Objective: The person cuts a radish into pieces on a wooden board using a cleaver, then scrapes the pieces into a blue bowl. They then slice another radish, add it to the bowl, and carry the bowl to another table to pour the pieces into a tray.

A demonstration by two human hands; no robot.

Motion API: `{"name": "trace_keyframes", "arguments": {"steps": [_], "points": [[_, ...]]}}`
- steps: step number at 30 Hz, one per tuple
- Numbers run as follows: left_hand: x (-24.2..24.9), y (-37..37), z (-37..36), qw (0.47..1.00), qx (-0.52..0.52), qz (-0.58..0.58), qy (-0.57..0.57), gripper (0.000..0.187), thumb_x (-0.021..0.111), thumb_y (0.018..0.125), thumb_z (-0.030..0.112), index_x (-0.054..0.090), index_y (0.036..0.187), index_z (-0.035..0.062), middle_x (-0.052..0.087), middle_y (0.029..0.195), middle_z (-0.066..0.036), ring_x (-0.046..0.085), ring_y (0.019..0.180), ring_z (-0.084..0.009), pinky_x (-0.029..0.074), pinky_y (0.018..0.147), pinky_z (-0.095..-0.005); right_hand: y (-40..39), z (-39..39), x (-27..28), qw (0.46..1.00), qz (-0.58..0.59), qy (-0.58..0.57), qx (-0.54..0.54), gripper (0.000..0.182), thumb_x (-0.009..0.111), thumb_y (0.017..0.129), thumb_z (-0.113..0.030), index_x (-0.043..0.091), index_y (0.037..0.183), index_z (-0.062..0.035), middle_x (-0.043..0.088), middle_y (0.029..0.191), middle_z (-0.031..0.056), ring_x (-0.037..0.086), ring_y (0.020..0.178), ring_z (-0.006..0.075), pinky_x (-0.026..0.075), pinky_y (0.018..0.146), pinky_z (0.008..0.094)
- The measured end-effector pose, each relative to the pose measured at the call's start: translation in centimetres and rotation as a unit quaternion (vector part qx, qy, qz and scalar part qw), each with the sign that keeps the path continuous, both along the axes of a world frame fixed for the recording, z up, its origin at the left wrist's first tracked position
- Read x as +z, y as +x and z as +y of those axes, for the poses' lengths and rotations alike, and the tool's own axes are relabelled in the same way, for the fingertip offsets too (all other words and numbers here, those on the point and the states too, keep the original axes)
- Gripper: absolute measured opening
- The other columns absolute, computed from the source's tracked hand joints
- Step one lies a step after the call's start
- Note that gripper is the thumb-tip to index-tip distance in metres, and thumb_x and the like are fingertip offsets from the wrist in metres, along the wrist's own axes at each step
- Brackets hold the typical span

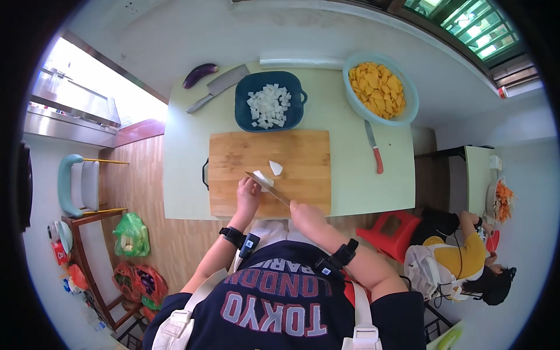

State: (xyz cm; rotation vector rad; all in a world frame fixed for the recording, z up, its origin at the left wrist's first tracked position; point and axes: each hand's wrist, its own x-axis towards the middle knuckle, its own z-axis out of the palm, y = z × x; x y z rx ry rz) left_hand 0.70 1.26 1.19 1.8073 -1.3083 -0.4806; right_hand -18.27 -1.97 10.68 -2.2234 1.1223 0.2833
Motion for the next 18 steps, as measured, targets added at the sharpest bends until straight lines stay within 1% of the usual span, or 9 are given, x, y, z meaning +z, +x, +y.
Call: {"name": "trace_keyframes", "arguments": {"steps": [1, 4, 8, 13, 15, 17, 18], "points": [[-0.1, 0.0, 0.0, 1.0, -0.001, 0.003, 0.002, 0.011, 0.059, 0.072, -0.001, 0.058, 0.083, 0.0029, 0.056, 0.087, -0.014, 0.05, 0.083, -0.0331, 0.043, 0.072, -0.0389, 0.0, 0.2, 0.0, 1.0, 0.015, -0.009, 0.009, 0.011, 0.045, 0.078, -0.007, 0.049, 0.084, 0.0015, 0.06, 0.063, 0.0189, 0.061, 0.059, 0.0345, 0.048, 0.051, 0.045], [-0.2, 0.0, 0.1, 1.0, 0.003, 0.013, 0.025, 0.012, 0.059, 0.072, -0.001, 0.058, 0.084, 0.0025, 0.056, 0.088, -0.014, 0.05, 0.083, -0.0332, 0.043, 0.072, -0.039, -0.2, 0.6, -0.6, 1.0, 0.014, -0.02, 0.006, 0.011, 0.045, 0.077, -0.007, 0.049, 0.082, 0.0025, 0.06, 0.062, 0.0192, 0.062, 0.059, 0.0341, 0.049, 0.051, 0.0443], [-0.1, 0.2, 0.0, 1.0, 0.001, 0.005, 0.021, 0.011, 0.059, 0.072, -0.001, 0.058, 0.082, 0.0014, 0.057, 0.088, -0.014, 0.05, 0.084, -0.0333, 0.043, 0.072, -0.039, 0.2, 0.5, -0.7, 1.0, 0.023, -0.003, 0.0, 0.011, 0.046, 0.076, -0.006, 0.049, 0.081, 0.0034, 0.06, 0.062, 0.0196, 0.062, 0.059, 0.0344, 0.049, 0.051, 0.0442], [0.2, 0.2, -0.1, 1.0, 0.002, 0.014, 0.022, 0.009, 0.06, 0.071, -0.001, 0.058, 0.08, 0.0008, 0.057, 0.088, -0.014, 0.051, 0.082, -0.0331, 0.044, 0.072, -0.0386, 0.5, 0.1, -0.2, 1.0, 0.016, 0.015, -0.006, 0.009, 0.047, 0.075, -0.003, 0.049, 0.08, 0.004, 0.059, 0.062, 0.0218, 0.061, 0.06, 0.0357, 0.049, 0.051, 0.0445], [0.2, 0.3, -0.1, 1.0, 0.005, 0.01, 0.011, 0.012, 0.06, 0.071, 0.0, 0.057, 0.083, 0.0002, 0.057, 0.088, -0.014, 0.053, 0.08, -0.03, 0.044, 0.069, -0.0364, 0.9, -0.2, -0.5, 0.999, 0.02, 0.024, -0.007, 0.008, 0.047, 0.076, -0.003, 0.049, 0.08, 0.0041, 0.059, 0.062, 0.0222, 0.061, 0.061, 0.0362, 0.049, 0.051, 0.0446], [0.5, 0.5, -0.1, 1.0, 0.0, 0.007, 0.014, 0.012, 0.06, 0.071, 0.0, 0.057, 0.082, -0.0001, 0.057, 0.088, -0.014, 0.053, 0.08, -0.0303, 0.044, 0.069, -0.0363, 1.4, -0.5, -1.0, 0.999, 0.021, 0.034, -0.01, 0.008, 0.047, 0.076, -0.003, 0.048, 0.079, 0.0042, 0.059, 0.062, 0.0227, 0.061, 0.061, 0.0368, 0.049, 0.052, 0.0446], [0.6, 0.6, -0.2, 1.0, -0.007, 0.003, 0.014, 0.011, 0.061, 0.071, 0.0, 0.057, 0.081, -0.0003, 0.057, 0.087, -0.014, 0.053, 0.08, -0.0306, 0.044, 0.069, -0.0362, 1.7, -0.6, -1.3, 1.0, 0.004, 0.026, -0.011, 0.01, 0.047, 0.077, -0.005, 0.048, 0.079, 0.0047, 0.057, 0.059, 0.0231, 0.06, 0.058, 0.0374, 0.048, 0.05, 0.0451]]}}
